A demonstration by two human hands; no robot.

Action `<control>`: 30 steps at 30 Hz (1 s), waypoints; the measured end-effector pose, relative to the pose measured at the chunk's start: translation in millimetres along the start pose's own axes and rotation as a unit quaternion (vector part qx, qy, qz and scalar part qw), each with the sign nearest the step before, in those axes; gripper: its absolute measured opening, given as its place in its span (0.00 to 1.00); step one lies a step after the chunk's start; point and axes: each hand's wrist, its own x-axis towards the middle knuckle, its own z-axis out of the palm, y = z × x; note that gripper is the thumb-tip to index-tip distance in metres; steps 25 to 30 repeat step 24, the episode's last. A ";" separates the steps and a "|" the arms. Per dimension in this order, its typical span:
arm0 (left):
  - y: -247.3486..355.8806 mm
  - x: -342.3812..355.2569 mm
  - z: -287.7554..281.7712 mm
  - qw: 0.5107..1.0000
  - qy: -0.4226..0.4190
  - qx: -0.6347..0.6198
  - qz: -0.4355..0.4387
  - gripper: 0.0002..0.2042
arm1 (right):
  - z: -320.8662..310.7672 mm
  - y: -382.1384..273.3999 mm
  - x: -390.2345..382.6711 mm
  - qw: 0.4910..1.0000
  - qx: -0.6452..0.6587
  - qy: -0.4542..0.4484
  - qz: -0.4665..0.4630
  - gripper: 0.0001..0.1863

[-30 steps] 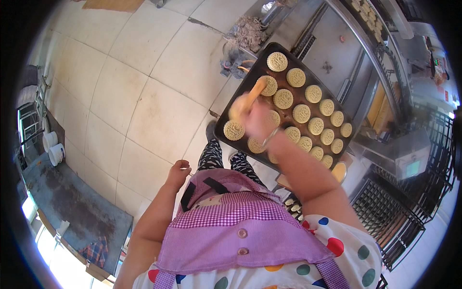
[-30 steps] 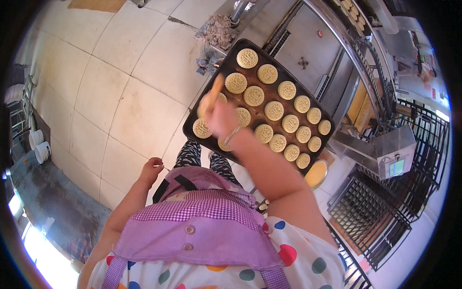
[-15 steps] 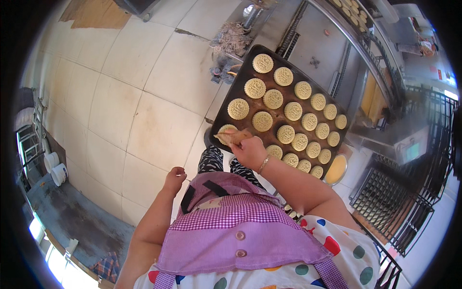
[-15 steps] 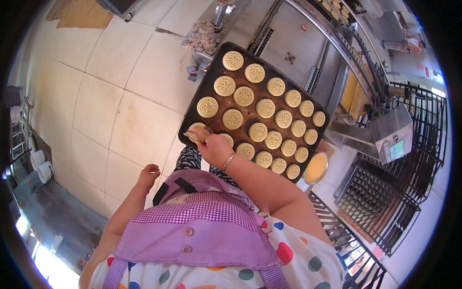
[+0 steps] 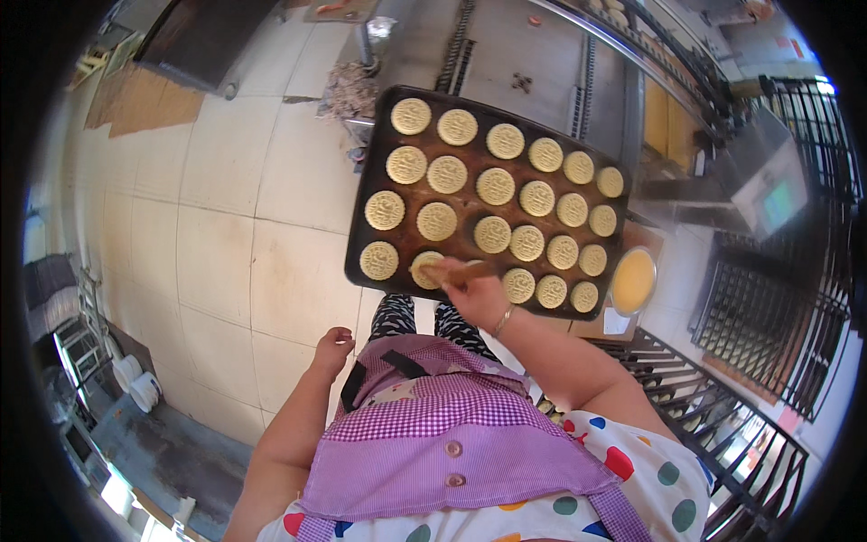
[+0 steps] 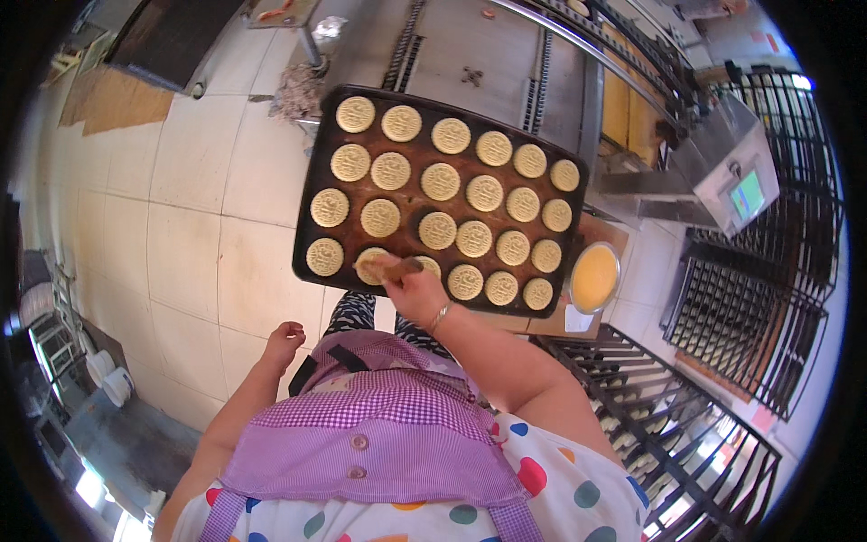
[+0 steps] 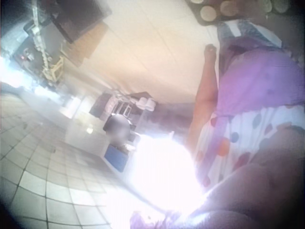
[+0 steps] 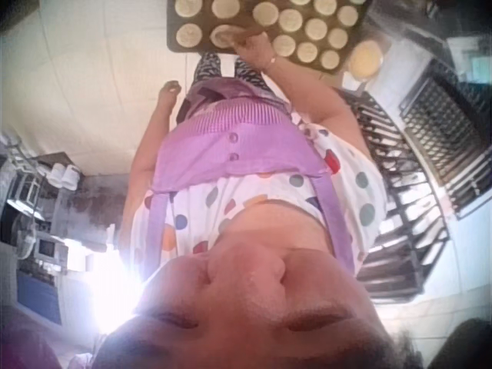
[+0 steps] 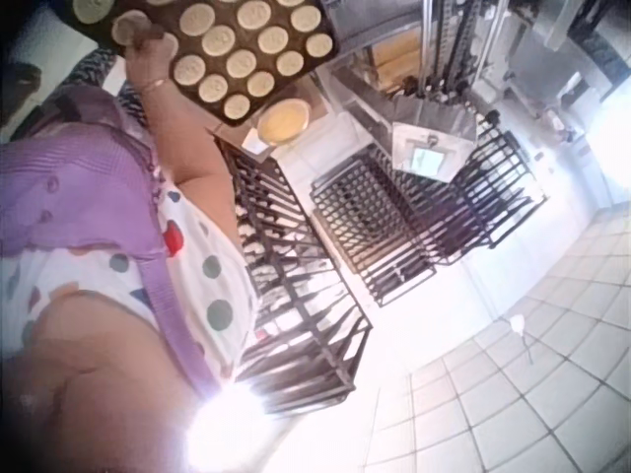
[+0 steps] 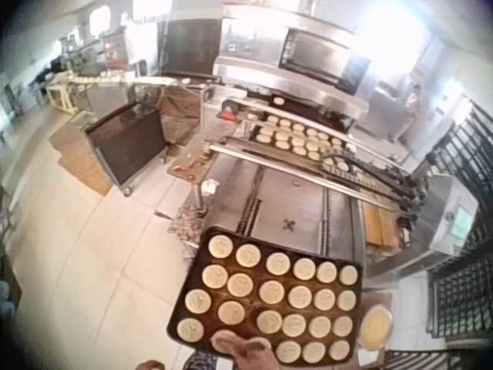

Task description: The person takes a tray of pastries from a storage rack, applies a liquid coating to each pastry using a brush, and then returns the tray to the rack.

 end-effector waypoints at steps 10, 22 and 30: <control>44.4 -8.3 51.0 0.999 -0.010 0.038 -0.004 0.12 | -223.2 154.4 1.7 0.919 -0.200 0.293 0.173 0.15; 89.0 -17.5 129.7 0.996 -0.053 0.077 0.000 0.13 | -184.8 185.7 -132.0 0.983 0.024 0.160 0.092 0.13; 107.1 -23.4 140.4 0.995 -0.054 0.083 0.000 0.13 | -256.5 153.0 -85.4 0.935 0.115 0.223 0.250 0.16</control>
